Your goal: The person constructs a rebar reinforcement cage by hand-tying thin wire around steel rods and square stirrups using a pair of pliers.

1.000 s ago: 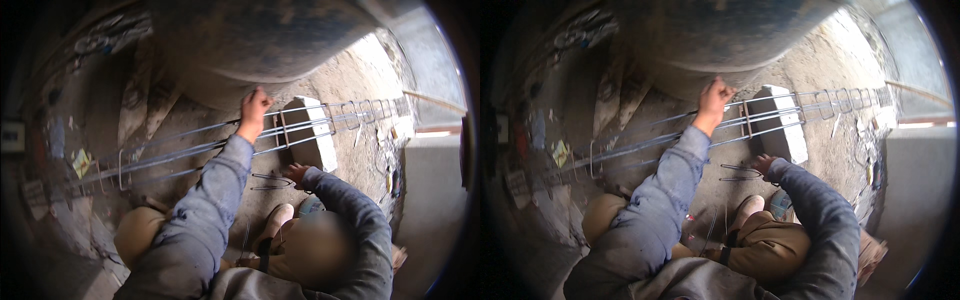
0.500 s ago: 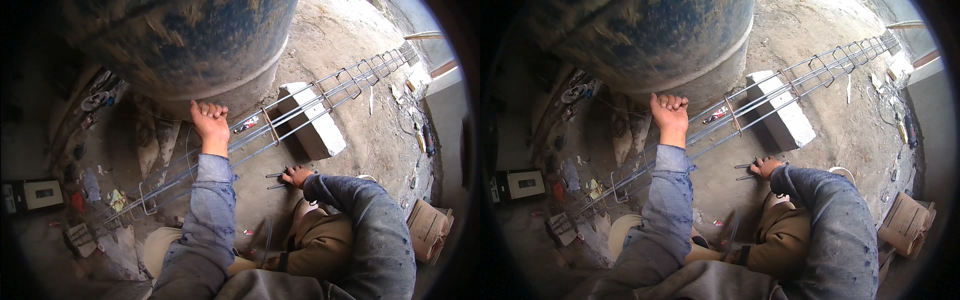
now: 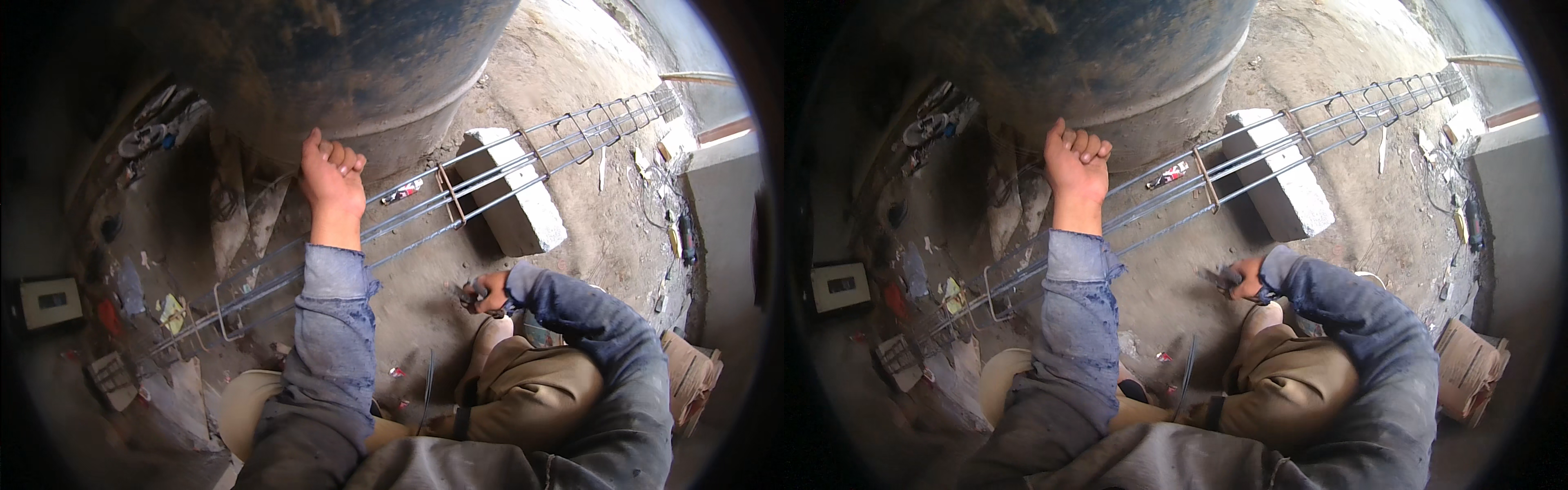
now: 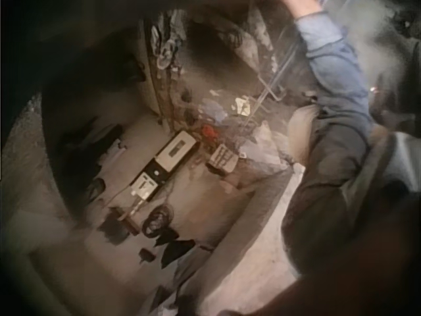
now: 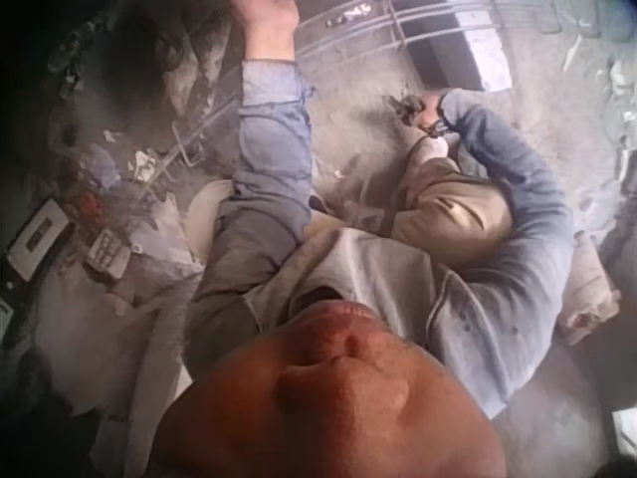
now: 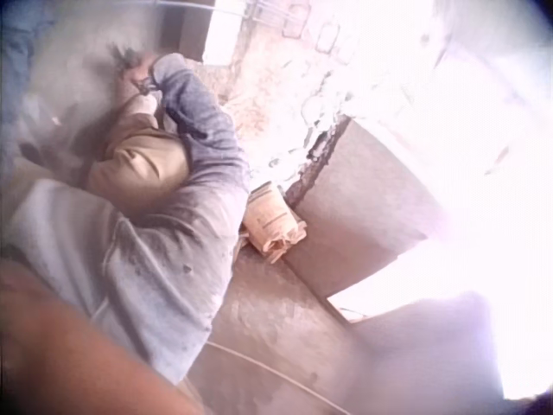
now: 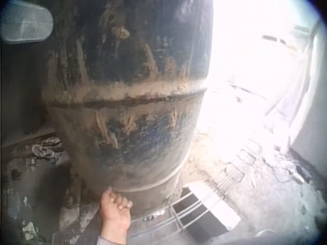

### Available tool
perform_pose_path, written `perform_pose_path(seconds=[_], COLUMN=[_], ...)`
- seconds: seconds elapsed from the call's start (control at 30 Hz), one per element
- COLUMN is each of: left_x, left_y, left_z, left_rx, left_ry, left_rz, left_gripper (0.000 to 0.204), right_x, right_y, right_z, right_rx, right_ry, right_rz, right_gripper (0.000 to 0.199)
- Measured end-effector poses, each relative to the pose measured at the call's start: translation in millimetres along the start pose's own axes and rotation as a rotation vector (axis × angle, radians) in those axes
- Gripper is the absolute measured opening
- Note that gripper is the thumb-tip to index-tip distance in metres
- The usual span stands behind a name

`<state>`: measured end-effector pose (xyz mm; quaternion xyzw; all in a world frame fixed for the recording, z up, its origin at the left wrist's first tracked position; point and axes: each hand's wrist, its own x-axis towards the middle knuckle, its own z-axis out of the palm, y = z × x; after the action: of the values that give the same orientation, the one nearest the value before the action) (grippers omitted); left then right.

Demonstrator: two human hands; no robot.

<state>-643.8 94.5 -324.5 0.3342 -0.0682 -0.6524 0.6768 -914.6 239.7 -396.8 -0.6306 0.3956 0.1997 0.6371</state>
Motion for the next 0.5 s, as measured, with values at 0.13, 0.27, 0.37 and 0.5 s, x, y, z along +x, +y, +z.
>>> perform_pose_path(seconds=[0.13,0.27,0.37,0.5], left_x=[-12,-23,-31,-45], left_y=[8,24,32,36], left_z=[22,30,40,44], left_rx=[0.012,0.015,0.0,0.062], left_ry=[-0.045,-0.062,-0.116,-0.175], left_rz=[0.036,0.043,0.034,0.023], left_gripper=[0.039,0.039,0.038,0.037], right_x=[-67,-84,-76,-49], right_y=[-87,-120,-121,-126], right_z=[-47,-89,-119,-145], right_rx=[0.313,0.589,0.741,0.721], right_ry=[0.325,0.799,1.099,1.254], right_rz=[-0.183,-0.567,-0.757,-0.815], right_gripper=[0.021,0.034,0.052,0.069])
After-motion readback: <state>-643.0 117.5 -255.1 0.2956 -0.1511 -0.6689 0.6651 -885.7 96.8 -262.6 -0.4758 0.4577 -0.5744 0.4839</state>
